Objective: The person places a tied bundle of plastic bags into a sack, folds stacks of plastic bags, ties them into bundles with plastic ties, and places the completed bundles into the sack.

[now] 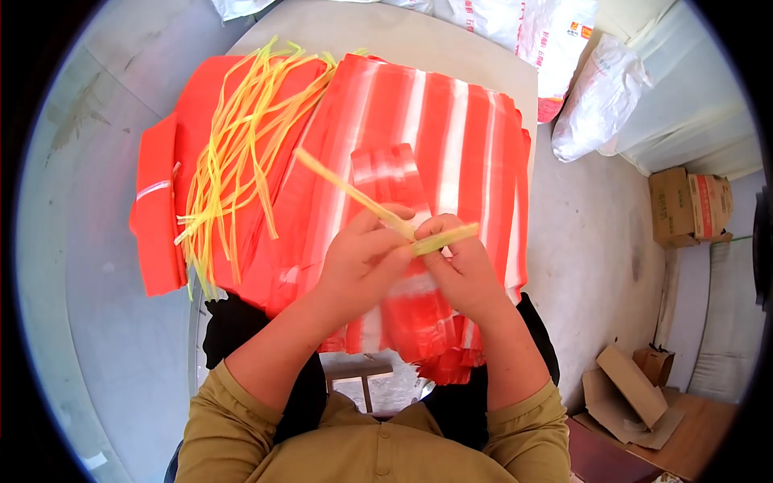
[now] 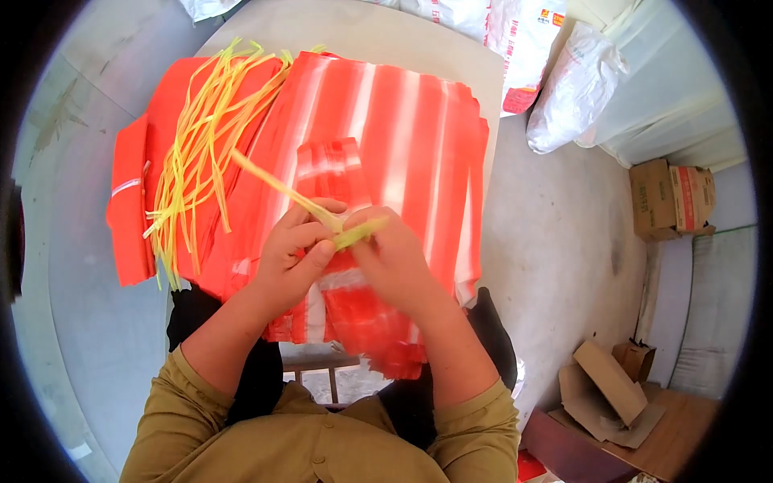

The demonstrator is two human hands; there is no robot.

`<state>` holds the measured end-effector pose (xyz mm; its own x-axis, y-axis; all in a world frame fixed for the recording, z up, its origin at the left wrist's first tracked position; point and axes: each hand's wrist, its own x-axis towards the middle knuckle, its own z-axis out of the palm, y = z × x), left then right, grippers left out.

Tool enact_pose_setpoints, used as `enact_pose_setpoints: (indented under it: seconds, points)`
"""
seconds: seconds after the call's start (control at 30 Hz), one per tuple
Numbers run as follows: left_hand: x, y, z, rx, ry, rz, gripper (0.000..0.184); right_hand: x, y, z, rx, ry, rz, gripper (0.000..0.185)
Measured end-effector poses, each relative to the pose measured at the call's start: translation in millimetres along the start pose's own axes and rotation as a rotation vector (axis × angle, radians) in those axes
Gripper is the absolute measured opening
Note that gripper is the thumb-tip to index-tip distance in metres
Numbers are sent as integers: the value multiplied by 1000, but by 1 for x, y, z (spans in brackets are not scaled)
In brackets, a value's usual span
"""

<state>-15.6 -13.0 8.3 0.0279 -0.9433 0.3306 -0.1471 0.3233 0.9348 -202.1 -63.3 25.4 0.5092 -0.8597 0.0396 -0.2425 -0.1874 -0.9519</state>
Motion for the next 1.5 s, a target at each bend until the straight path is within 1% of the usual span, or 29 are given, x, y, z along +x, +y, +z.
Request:
enact_pose_setpoints:
  seconds: [0.03, 0.13, 0.23, 0.33, 0.43, 0.53, 0.63, 0.73, 0.83, 0.87, 0.93, 1.03, 1.13, 1.23, 1.33, 1.43, 1.5]
  points:
    - [-1, 0, 1, -52, 32, -2, 12, -1, -2, 1, -49, 5, -24, 18]
    - [-3, -1, -5, -79, 10, -138, 10, -3, -17, 3, -203, -15, -8, 20]
    - [0, 11, -3, -57, 107, -151, 8, -4, -14, 7, -314, 48, -215, 20]
    - [-1, 10, -2, -12, 128, -186, 5, 0, -3, 8, -471, 109, -439, 30]
    - [-1, 11, -3, 59, 30, -146, 8, 0, -10, 7, -599, 160, -477, 33]
    - [0, 8, -4, 297, -44, 137, 8, 0, -4, 8, -568, 232, -475, 31]
    - [4, 8, -1, 264, 26, 236, 6, 0, -3, 3, -510, 148, -361, 23]
    - [4, 14, -2, 135, 6, 31, 4, 4, 0, -7, -306, -31, -278, 24]
    - [5, 16, -4, 148, -22, -98, 2, 2, -11, -5, -175, -58, -193, 14]
    - [6, 14, -5, 233, -7, -3, 1, 3, -10, -6, -230, -76, -225, 10]
    - [8, 7, -6, 402, 23, 188, 5, 6, -8, -11, -340, -112, -290, 6]
    - [9, 10, -6, 568, 5, 283, 14, 3, -3, -9, -237, 23, -154, 15]
    - [6, 15, -6, 702, -36, 291, 20, 5, 0, -6, -211, 161, -172, 19]
    - [6, 15, -5, 760, -9, 262, 24, 5, 6, -7, -279, 220, -145, 22]
    - [4, 11, -6, 814, 16, 175, 24, 4, 16, -13, -509, 244, -176, 19]
    - [5, 7, -9, 915, 107, 132, 28, 2, 18, -21, -722, 197, -178, 15]
    - [5, 5, -11, 784, 77, 41, 29, 1, 17, -21, -733, 173, -194, 11]
